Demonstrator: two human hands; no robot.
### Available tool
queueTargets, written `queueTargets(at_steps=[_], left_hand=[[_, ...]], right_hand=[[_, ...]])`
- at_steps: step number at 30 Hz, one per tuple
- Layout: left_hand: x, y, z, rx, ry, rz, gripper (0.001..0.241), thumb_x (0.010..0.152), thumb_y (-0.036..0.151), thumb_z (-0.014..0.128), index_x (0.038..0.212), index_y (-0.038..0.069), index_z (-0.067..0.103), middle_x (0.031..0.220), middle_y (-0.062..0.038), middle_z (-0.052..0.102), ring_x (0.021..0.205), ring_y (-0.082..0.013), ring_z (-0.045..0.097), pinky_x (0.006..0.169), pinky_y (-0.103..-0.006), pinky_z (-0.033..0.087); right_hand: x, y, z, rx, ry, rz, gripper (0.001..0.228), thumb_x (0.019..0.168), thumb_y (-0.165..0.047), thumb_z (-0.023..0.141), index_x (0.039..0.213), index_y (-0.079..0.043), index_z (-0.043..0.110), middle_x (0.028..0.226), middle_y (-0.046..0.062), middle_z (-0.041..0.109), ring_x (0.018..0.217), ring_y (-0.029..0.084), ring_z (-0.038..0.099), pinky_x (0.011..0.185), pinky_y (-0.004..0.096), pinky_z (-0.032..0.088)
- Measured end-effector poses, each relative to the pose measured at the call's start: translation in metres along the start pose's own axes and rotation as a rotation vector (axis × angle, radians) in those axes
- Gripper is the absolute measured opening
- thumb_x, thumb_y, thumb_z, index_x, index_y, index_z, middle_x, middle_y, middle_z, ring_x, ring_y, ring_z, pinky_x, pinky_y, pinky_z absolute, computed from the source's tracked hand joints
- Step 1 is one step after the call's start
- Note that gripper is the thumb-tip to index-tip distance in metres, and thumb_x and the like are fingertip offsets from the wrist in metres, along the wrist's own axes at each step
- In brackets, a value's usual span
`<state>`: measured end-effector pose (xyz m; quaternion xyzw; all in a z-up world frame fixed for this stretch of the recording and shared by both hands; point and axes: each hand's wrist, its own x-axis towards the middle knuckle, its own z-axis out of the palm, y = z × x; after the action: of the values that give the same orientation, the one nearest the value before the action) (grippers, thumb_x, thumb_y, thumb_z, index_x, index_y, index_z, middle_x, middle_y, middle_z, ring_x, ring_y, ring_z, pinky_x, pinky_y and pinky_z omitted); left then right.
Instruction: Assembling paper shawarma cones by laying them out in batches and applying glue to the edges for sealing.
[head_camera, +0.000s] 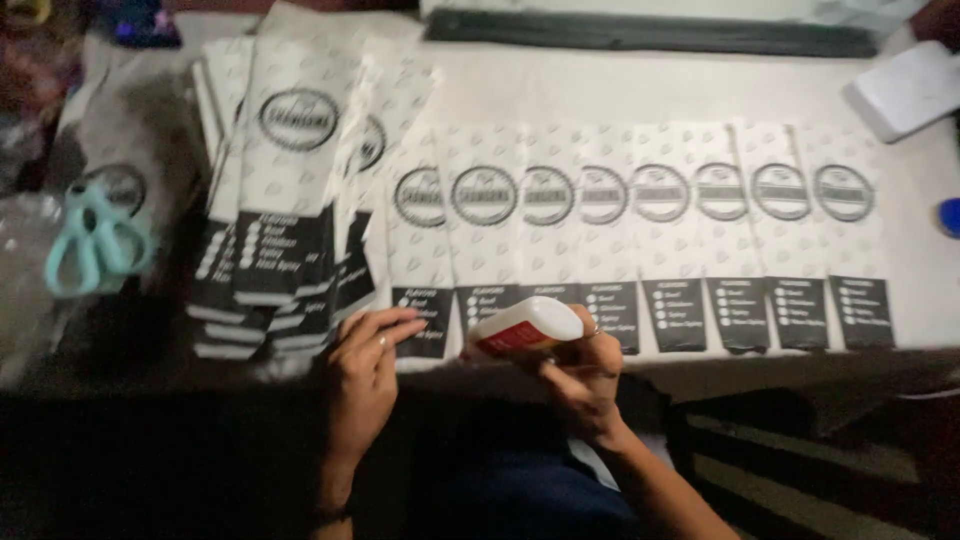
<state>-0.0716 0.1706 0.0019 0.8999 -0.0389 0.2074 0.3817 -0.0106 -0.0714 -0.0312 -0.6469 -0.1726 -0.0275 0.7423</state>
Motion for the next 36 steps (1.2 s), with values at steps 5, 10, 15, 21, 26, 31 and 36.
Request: queueTargets(at_steps=[5,10,15,21,26,31,36], left_hand=[[0.000,0.002,0.008,0.030,0.036,0.047,0.036,0.096,-0.011,0.046,0.109,0.005,0.075,0.114,-0.006,0.074,0.109,-0.0270,0.064,0.100,-0.0367,0.049],[-0.006,-0.010,0.035,0.159,0.144,0.080,0.032,0.104,-0.002,0.045,0.101,0.000,0.076,0.108,-0.010,0.075,0.098,-0.0307,0.063,0.092,-0.0400,0.049],[-0.001,0.010,0.048,0.568,0.285,0.058,0.036,0.095,-0.014,0.051,0.084,0.008,0.077,0.094,-0.002,0.075,0.091,-0.0279,0.062,0.082,-0.0406,0.052],[0.032,0.059,0.074,0.393,0.418,0.291,0.025,0.102,0.006,0.055,0.088,0.006,0.076,0.088,-0.005,0.072,0.078,-0.0267,0.064,0.075,-0.0345,0.052],[0.073,0.126,0.106,0.211,0.345,0.472,0.022,0.098,0.001,0.053,0.088,0.000,0.073,0.088,-0.010,0.070,0.075,-0.0272,0.064,0.074,-0.0352,0.053],[0.088,0.160,0.165,0.038,0.074,0.519,0.017,0.092,-0.003,0.061,0.107,0.001,0.069,0.103,-0.011,0.068,0.086,-0.0312,0.062,0.075,-0.0426,0.046],[0.116,0.210,0.238,-0.314,-0.164,0.606,0.023,0.097,-0.006,0.050,0.119,-0.008,0.058,0.108,-0.023,0.059,0.093,-0.0392,0.059,0.086,-0.0465,0.050]], right_hand=[[0.040,-0.037,-0.053,0.125,0.240,0.192,0.037,0.075,-0.001,0.082,0.108,0.010,0.070,0.098,0.022,0.078,0.087,0.034,0.078,0.081,0.046,0.069],[0.133,-0.084,-0.129,-0.084,0.236,0.084,0.026,0.086,-0.003,0.075,0.110,0.006,0.069,0.097,0.016,0.075,0.080,0.025,0.074,0.075,0.038,0.067],[0.246,-0.053,-0.192,-1.100,-0.105,-0.072,0.038,0.083,-0.022,0.084,0.112,-0.011,0.061,0.092,0.014,0.075,0.070,0.029,0.069,0.063,0.039,0.053],[0.347,0.038,-0.197,-1.323,-0.375,-0.223,0.041,0.085,-0.037,0.072,0.123,-0.025,0.064,0.114,0.008,0.058,0.105,0.027,0.059,0.081,0.050,0.036],[0.360,0.071,-0.190,-1.372,-0.386,-0.145,0.048,0.088,-0.033,0.063,0.136,-0.029,0.064,0.120,0.005,0.055,0.108,0.032,0.055,0.084,0.053,0.039],[0.296,0.024,-0.224,-1.285,-0.153,-0.430,0.040,0.098,-0.029,0.070,0.136,-0.019,0.065,0.129,0.008,0.063,0.108,0.034,0.056,0.082,0.048,0.044],[0.172,-0.089,-0.300,-0.989,-0.299,-0.466,0.030,0.094,0.002,0.072,0.122,-0.003,0.062,0.131,0.020,0.061,0.121,0.038,0.063,0.099,0.046,0.054]])
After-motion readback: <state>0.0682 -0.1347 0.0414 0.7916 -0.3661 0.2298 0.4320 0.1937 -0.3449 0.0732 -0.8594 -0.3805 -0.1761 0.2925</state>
